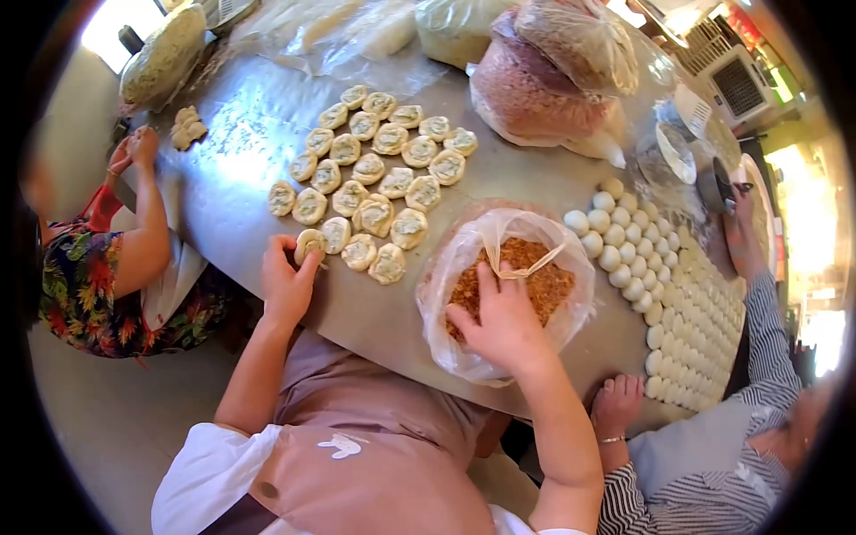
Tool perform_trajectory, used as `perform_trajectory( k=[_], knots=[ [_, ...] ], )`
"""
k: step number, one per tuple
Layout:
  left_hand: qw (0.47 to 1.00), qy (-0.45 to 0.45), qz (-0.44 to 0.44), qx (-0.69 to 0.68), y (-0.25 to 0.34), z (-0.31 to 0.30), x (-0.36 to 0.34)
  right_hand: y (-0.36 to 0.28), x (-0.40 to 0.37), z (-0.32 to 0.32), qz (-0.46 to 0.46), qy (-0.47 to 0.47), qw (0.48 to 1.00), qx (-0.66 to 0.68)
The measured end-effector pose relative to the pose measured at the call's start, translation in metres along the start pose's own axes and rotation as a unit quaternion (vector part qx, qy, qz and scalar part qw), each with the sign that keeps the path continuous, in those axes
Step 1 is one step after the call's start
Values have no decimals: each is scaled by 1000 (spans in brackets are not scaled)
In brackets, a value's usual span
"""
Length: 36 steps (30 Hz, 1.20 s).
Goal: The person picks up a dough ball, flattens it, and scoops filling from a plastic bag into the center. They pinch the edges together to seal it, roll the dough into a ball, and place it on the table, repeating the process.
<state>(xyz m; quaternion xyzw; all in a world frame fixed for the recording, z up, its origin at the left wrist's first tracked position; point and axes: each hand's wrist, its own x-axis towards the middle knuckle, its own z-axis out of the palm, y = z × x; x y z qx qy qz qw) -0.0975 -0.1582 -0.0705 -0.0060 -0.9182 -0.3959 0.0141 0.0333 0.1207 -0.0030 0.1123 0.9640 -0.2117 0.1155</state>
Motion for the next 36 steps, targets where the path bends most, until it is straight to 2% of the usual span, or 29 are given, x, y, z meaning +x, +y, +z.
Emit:
perform_trajectory(
  k=[2, 3, 5, 6, 7, 9, 10, 11, 14, 15, 18, 21, 23, 26, 27, 29, 31, 34, 36],
  knots=[
    [994, -61, -64, -58, 10, -6, -2, 3, -9, -6, -15, -38, 999, 33],
    [995, -51, -59, -60, 9, -6, -4, 6, -12, -10, -25, -58, 997, 49],
    [952, -83, -83, -283, 13, -8, -5, 17, -16, -19, -18, -68, 997, -23],
    [911, -99, -96, -389, 19, -11, -8, 21, -19, -22, -13, -76, 995, -59],
    [844, -174, -149, -485, 45, -23, -13, 24, -20, -20, -39, -50, 996, -57],
    [754, -306, -156, -560, 73, -27, -22, 15, -17, -19, -14, -83, 996, -10],
    [702, -371, -157, -588, 85, -25, -27, 11, -16, -17, -1, -98, 995, 16],
    [671, -413, -170, -592, 99, -20, -33, 11, -17, -14, -12, -74, 997, 10],
    [590, -506, -231, -585, 133, 8, -51, 22, -13, -19, -40, -87, 995, 0],
    [564, -532, -256, -578, 141, 19, -55, 28, -13, -22, -18, -75, 997, 26],
    [552, -584, -291, -520, 157, 42, -63, 43, -16, -32, 44, -16, 994, 98],
    [592, -549, -323, -493, 164, 68, -75, 31, -25, -55, 90, 67, 982, 155],
    [616, -524, -332, -485, 166, 85, -79, 33, -28, -58, 66, 80, 973, 204],
    [520, -477, -443, -554, 169, 97, -77, 22, -31, -64, 42, 73, 963, 255],
    [517, -479, -427, -566, 169, 100, -79, 17, -32, -62, 37, 66, 961, 268],
    [511, -483, -396, -591, 168, 103, -81, 13, -32, -52, -19, 103, 975, 198],
    [545, -476, -398, -564, 174, 95, -82, 12, -32, -51, -63, 114, 979, 158],
    [579, -459, -389, -550, 162, 110, -86, 17, -33, -41, 22, 124, 951, 282],
    [592, -456, -379, -545, 156, 118, -88, 15, -34, -44, 42, 107, 961, 250]
  ],
)
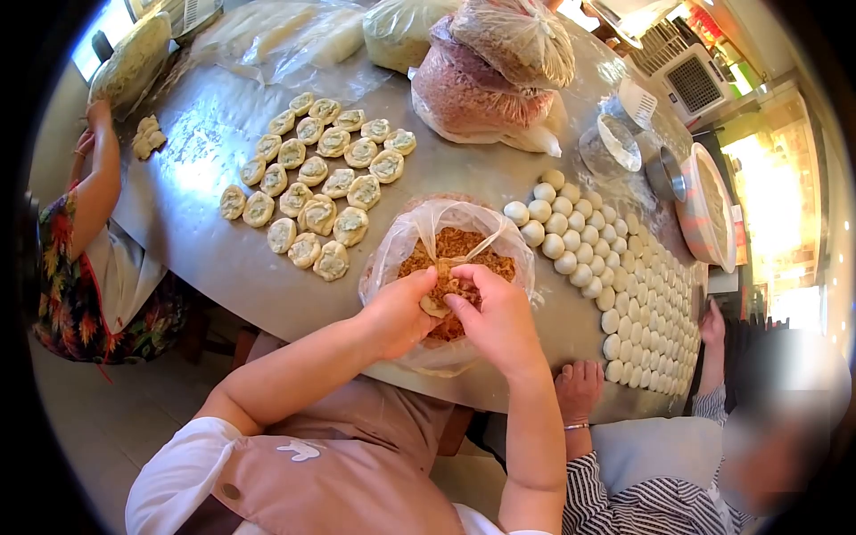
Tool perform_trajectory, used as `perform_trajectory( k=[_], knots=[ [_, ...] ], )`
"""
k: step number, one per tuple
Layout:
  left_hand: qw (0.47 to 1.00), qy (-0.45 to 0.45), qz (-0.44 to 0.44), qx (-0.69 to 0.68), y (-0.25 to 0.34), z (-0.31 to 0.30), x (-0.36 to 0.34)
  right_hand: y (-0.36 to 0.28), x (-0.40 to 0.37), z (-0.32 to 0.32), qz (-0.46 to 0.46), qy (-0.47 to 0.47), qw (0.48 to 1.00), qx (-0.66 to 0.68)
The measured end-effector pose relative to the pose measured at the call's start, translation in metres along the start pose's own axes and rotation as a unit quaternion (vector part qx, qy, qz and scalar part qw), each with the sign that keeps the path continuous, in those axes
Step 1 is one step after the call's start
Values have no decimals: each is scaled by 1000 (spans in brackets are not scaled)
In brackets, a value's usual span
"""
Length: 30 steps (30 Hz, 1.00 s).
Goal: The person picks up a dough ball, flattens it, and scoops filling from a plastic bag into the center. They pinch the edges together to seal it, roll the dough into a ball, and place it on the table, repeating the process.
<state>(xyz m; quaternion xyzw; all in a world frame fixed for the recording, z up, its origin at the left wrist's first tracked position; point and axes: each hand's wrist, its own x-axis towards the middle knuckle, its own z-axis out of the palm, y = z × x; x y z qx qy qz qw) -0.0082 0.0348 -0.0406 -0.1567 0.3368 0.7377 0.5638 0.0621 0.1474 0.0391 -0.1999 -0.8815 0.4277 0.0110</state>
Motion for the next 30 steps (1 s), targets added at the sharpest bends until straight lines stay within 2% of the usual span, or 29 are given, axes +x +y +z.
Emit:
perform_trajectory(
  k=[2, 5, 8, 10, 11, 12, 13, 14, 17, 18, 19, 20, 23, 26, 30],
  knots=[
    [1000, 0, 7, 13, 2, 5, -5, 1, 0, 1, 2, 2, 1000, -6],
    [984, 36, -12, 177, 21, 24, -30, 9, -1, 11, -11, 24, 999, 30],
    [996, 8, 17, 91, 13, 12, -20, 8, -3, 10, 8, 35, 997, 62],
    [993, -20, 58, 97, 7, 3, -11, 12, -3, 2, 41, 20, 996, 75],
    [991, -33, 79, 100, 4, -1, -8, 16, -2, -1, 4, 44, 999, -9],
    [951, -10, 170, 259, 4, -4, -11, 23, -1, -3, -32, 67, 993, -93],
    [877, 14, 255, 408, 6, -6, -14, 27, 1, -3, -68, 90, 978, -176],
    [771, 36, 331, 543, 7, -8, -15, 28, 1, -3, -90, 87, 977, -175],
    [857, 17, 244, 453, 1, -12, -7, 30, -2, -1, -144, 71, 975, -152],
    [931, -6, 178, 319, 5, -7, -10, 29, -4, -1, -156, 63, 977, -129],
    [978, -29, 107, 175, 10, -2, -14, 28, -6, 0, -169, 56, 978, -106],
    [998, -51, 33, 26, 15, 4, -20, 27, -9, 4, -182, 65, 974, -117],
    [991, -111, -23, -74, 24, 15, -33, 33, -15, 20, -215, 63, 964, -146],
    [984, -168, -50, 11, 11, -8, -15, 38, -11, 34, -271, 126, 942, -155],
    [993, -111, -33, 36, 18, 11, -33, 35, -11, 43, -284, 157, 935, -146]
  ],
)
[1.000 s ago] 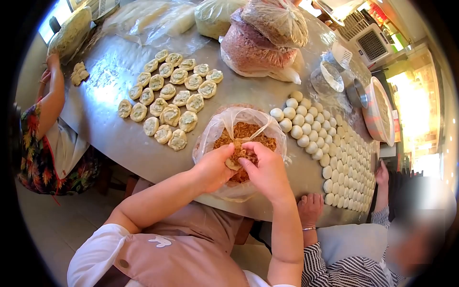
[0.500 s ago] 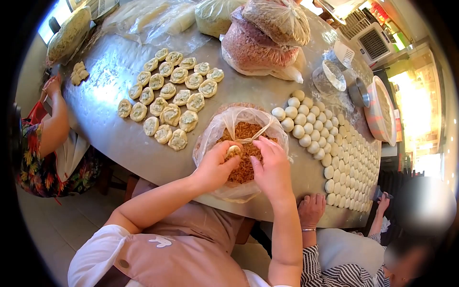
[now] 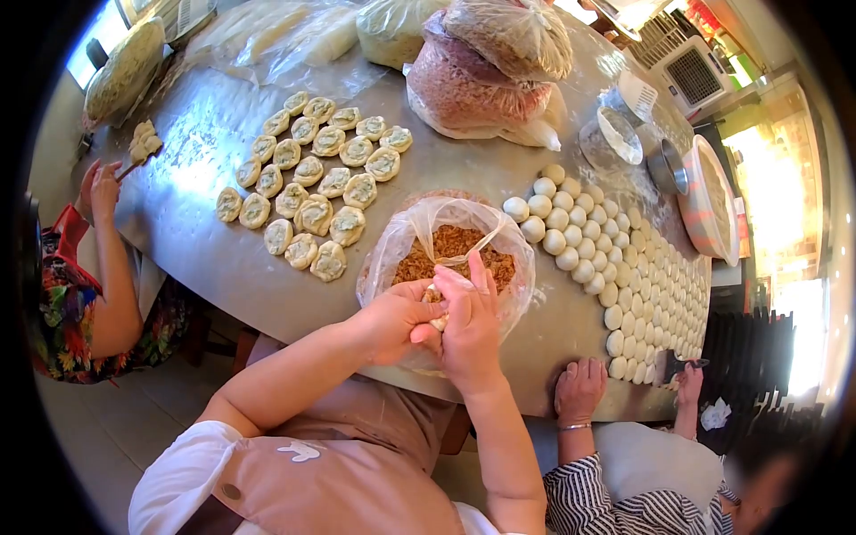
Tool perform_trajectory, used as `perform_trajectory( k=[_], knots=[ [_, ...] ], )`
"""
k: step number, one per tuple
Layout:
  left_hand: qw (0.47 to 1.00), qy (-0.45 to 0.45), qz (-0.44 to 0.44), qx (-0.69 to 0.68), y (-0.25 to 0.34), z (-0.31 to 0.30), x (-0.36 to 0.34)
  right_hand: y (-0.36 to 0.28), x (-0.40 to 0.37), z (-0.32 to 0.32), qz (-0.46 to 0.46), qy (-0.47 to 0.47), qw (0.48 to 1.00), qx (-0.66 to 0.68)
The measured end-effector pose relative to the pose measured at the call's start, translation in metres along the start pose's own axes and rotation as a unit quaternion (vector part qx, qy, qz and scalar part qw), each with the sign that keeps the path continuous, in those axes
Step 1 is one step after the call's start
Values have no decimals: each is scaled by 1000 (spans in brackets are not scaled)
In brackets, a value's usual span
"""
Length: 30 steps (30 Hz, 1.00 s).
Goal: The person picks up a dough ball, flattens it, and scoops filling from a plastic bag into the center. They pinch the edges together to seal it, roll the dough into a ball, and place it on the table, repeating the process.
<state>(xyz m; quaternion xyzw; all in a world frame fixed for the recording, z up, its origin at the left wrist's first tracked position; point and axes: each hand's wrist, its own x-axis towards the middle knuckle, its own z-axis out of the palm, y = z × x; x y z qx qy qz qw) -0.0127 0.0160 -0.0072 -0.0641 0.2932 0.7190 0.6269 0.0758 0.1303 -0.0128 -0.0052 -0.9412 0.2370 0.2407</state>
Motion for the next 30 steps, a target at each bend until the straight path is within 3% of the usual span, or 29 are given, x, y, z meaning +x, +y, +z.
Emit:
perform_trajectory(
  k=[3, 6, 9, 12, 18, 21, 24, 25, 28, 29, 30],
  knots=[
    [995, 2, -12, 97, 0, -5, 1, -2, -1, 8, 27, 36, 998, 46],
    [997, -64, 11, -31, -9, -6, 2, 3, -2, 12, 56, 67, 988, 130],
    [998, -34, 14, -40, -4, 7, -4, -12, 5, 4, 91, 114, 974, 173],
    [998, -55, 15, -34, -13, -5, 2, -13, -1, 11, 84, 113, 988, 68],
    [996, 31, 61, 63, -12, 1, 4, -30, 6, 20, 71, 150, 984, -58],
    [995, -9, 69, 67, -10, 4, -3, -33, 10, 18, 217, 186, 940, 186],
    [961, -35, 238, 136, -23, 11, -2, -25, 17, 16, 340, 289, 796, 410],
    [952, -31, 255, 169, -23, 10, -3, -29, 18, 12, 328, 262, 809, 412],
    [914, -15, 306, 268, -19, 2, -7, -47, 22, 10, 306, 247, 767, 506],
    [867, 20, 390, 310, -17, 3, -5, -56, 21, 7, 314, 204, 738, 561],
    [846, 22, 408, 343, -16, 0, -4, -59, 20, 11, 307, 199, 762, 534]
  ],
)
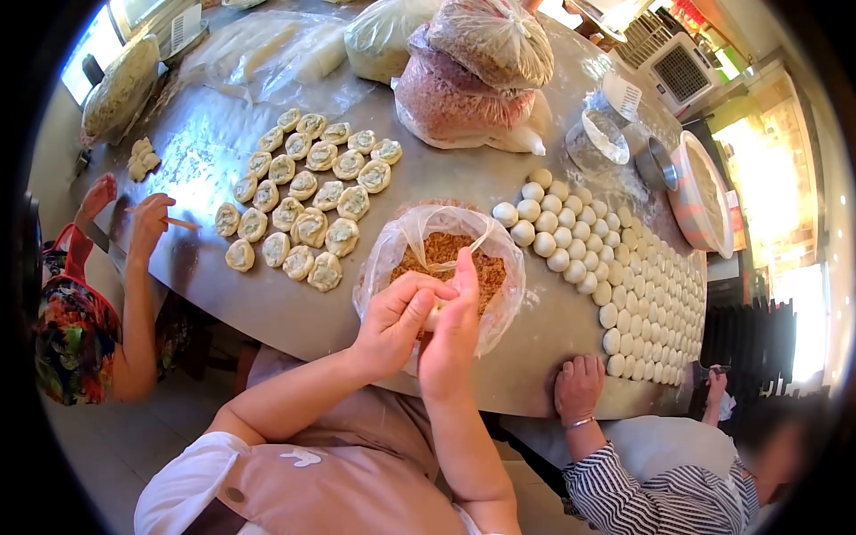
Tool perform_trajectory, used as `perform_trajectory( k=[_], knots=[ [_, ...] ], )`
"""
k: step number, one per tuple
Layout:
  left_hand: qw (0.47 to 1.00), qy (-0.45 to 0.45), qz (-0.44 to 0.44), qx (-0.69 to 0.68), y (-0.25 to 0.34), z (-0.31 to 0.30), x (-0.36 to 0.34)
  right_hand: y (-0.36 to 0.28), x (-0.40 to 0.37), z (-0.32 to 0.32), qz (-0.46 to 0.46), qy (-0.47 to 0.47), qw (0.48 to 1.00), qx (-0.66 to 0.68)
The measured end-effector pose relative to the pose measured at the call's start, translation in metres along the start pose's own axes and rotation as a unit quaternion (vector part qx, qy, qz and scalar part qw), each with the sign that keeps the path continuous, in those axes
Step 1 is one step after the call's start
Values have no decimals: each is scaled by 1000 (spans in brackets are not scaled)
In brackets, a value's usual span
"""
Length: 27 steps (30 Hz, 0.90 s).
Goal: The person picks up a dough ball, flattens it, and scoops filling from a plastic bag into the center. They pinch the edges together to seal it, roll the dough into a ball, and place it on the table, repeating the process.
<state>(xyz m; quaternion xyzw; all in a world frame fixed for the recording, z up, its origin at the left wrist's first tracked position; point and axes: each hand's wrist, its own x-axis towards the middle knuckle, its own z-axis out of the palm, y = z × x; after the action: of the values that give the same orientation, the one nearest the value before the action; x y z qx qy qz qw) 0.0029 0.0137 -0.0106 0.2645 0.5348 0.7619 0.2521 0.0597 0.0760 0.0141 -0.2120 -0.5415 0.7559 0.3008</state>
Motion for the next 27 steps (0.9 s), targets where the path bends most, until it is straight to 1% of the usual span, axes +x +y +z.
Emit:
perform_trajectory(
  k=[2, 3, 6, 9, 11, 12, 13, 15, 16, 17, 20, 21, 24, 27],
  knots=[
    [996, -9, 48, 72, -4, -6, 1, 8, -3, 6, -32, -7, 997, -67],
    [993, -20, 74, 90, -4, -7, 2, 5, -5, 15, -13, 35, 999, -36],
    [972, -54, 150, 175, 3, -8, 7, 15, -1, -2, 12, -33, 999, -24],
    [981, -38, 101, 160, 8, -5, 5, 19, 0, -11, 76, 29, 994, -71],
    [990, -25, 61, 125, 13, -3, 5, -2, 3, -10, -6, 25, 973, -229],
    [997, -16, 29, 75, 11, -3, 7, -11, 4, -10, -47, 24, 951, -306],
    [1000, -4, -2, 23, 9, -3, 9, -2, 6, -22, -65, 6, 953, -295],
    [996, -38, -71, -41, 11, -1, 16, 12, 2, -12, -42, -20, 990, -131],
    [990, -55, -104, -71, 12, 1, 18, 11, 5, -12, -147, -86, 946, -275],
    [997, -53, -59, -14, -4, 1, 12, 9, 7, -12, -267, -121, 871, -393],
    [982, -153, -82, -71, 5, -2, -2, 5, 27, -24, -160, -33, 860, -483],
    [983, -147, -89, -67, 9, 2, -7, 3, 38, -28, -162, 4, 918, -362],
    [987, -108, -89, -83, 10, 9, -2, -6, 40, -19, -174, 16, 921, -348],
    [990, -42, -81, -111, 23, 14, 9, -25, 13, 28, -124, -10, 980, -154]
  ],
)
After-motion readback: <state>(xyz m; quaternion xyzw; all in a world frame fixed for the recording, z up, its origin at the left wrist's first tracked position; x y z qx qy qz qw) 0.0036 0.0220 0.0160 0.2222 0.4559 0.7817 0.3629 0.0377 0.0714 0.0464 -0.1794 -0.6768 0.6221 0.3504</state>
